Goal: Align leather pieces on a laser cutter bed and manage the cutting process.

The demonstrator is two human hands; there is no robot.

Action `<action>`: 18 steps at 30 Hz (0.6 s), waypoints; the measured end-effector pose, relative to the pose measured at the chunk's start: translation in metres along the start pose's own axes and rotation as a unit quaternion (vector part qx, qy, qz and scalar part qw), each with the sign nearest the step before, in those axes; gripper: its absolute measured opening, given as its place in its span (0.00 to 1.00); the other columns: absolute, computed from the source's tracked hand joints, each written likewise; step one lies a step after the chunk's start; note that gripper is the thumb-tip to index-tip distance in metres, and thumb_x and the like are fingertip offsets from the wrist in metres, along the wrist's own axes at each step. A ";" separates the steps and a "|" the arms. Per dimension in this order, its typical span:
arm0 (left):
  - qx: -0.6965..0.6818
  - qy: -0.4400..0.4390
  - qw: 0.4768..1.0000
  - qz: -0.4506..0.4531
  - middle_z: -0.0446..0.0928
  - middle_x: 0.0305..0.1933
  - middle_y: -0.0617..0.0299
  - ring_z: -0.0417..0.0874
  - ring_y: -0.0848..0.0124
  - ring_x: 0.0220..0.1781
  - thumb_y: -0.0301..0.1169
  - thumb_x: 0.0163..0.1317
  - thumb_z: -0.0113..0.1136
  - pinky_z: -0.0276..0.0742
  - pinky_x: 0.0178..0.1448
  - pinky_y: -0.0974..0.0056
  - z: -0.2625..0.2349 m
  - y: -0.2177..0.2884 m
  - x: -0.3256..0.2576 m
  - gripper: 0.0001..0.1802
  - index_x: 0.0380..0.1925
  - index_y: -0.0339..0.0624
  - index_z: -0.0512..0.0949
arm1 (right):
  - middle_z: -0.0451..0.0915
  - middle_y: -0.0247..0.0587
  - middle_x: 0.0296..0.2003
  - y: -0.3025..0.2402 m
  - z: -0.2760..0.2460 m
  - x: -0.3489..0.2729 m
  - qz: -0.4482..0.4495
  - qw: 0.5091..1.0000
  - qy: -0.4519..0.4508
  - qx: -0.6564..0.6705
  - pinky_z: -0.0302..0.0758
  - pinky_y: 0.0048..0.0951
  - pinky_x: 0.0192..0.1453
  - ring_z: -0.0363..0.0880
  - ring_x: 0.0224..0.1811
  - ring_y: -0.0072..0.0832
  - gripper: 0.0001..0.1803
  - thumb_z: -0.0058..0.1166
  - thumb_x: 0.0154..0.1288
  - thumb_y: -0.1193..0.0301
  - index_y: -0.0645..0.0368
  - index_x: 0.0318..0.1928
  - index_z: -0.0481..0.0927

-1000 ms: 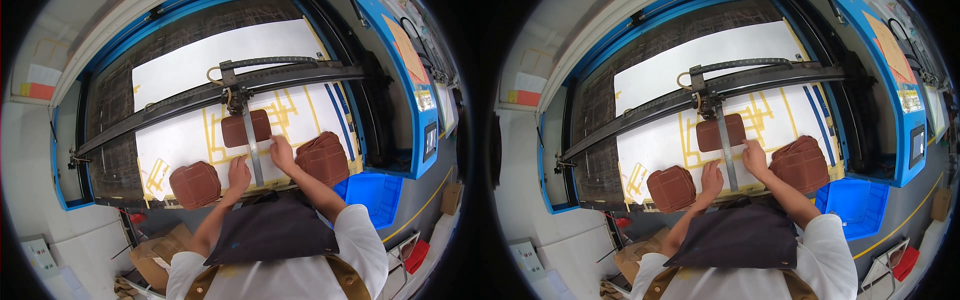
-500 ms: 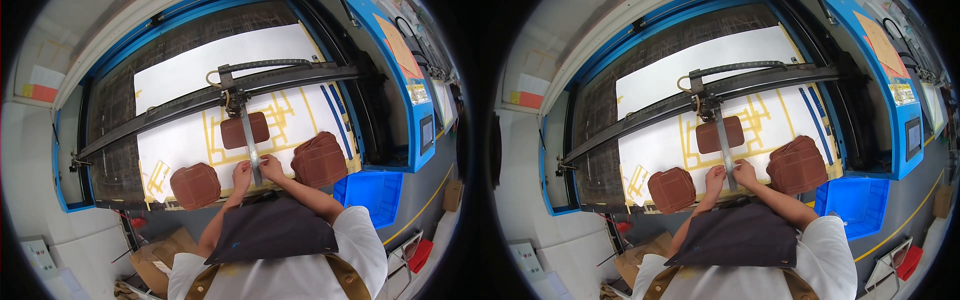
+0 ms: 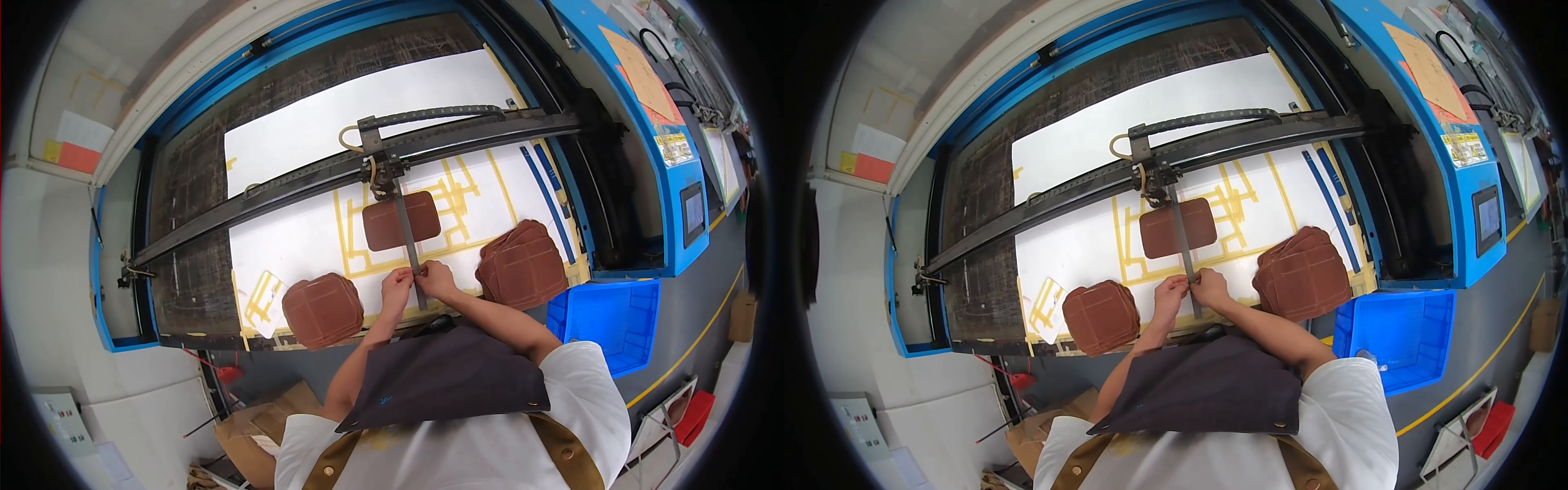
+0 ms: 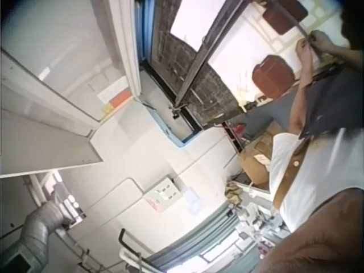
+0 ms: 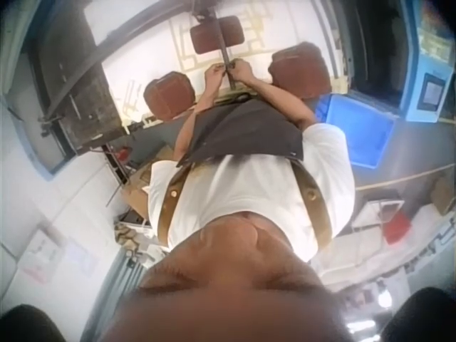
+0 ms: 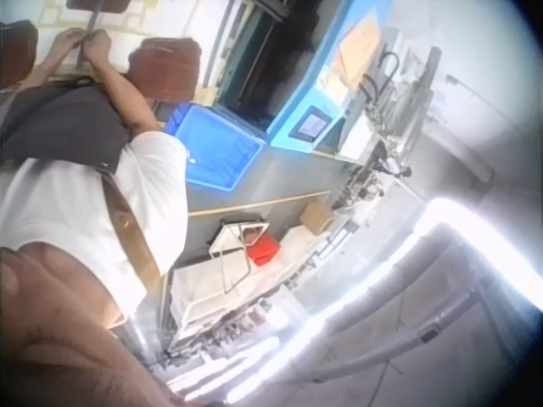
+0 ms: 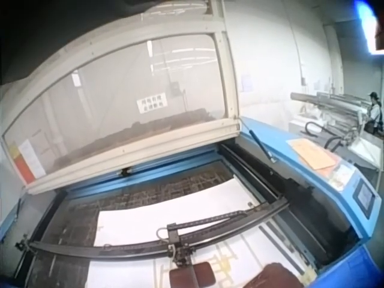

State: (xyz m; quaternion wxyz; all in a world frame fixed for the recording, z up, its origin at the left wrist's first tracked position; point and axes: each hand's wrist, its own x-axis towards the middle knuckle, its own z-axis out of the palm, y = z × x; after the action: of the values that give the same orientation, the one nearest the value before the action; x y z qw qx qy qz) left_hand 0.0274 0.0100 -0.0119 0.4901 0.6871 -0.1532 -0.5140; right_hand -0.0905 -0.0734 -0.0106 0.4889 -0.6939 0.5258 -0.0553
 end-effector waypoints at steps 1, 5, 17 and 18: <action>0.002 0.002 1.000 -0.002 0.81 0.42 0.61 0.81 0.73 0.43 0.24 0.64 0.57 0.76 0.47 0.70 0.000 0.001 -0.001 0.13 0.49 0.35 0.78 | 0.85 0.49 0.31 -0.001 -0.001 0.001 -0.033 0.999 -0.004 -0.036 0.81 0.37 0.42 0.86 0.36 0.41 0.19 0.65 0.54 0.65 0.64 0.43 0.81; 0.002 0.024 1.000 0.009 0.82 0.38 0.62 0.80 0.75 0.36 0.27 0.64 0.59 0.75 0.40 0.69 -0.001 -0.003 -0.007 0.12 0.46 0.37 0.81 | 0.85 0.49 0.31 0.011 -0.012 -0.006 -0.016 1.000 0.024 0.011 0.81 0.37 0.41 0.86 0.34 0.41 0.14 0.65 0.55 0.68 0.64 0.39 0.82; 0.425 0.051 0.804 0.413 0.82 0.39 0.53 0.83 0.54 0.41 0.28 0.62 0.58 0.79 0.43 0.53 -0.008 -0.028 -0.025 0.12 0.46 0.46 0.80 | 0.80 0.52 0.41 0.040 -0.102 -0.052 -0.065 0.963 0.256 -0.045 0.79 0.40 0.47 0.82 0.43 0.45 0.24 0.58 0.57 0.77 0.62 0.57 0.74; 0.414 0.048 0.803 0.426 0.82 0.38 0.53 0.83 0.54 0.40 0.27 0.62 0.58 0.79 0.43 0.53 -0.010 -0.035 -0.022 0.12 0.46 0.46 0.80 | 0.79 0.52 0.43 0.032 -0.117 -0.062 -0.096 0.959 0.266 -0.001 0.79 0.40 0.47 0.81 0.42 0.46 0.22 0.58 0.58 0.76 0.63 0.55 0.75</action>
State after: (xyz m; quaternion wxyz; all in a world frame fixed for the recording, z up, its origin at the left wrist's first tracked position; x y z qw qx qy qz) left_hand 0.0166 0.0477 -0.0284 0.3354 0.7138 -0.6053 -0.1075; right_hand -0.2087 -0.0965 0.0539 0.3230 -0.7020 0.5679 -0.2834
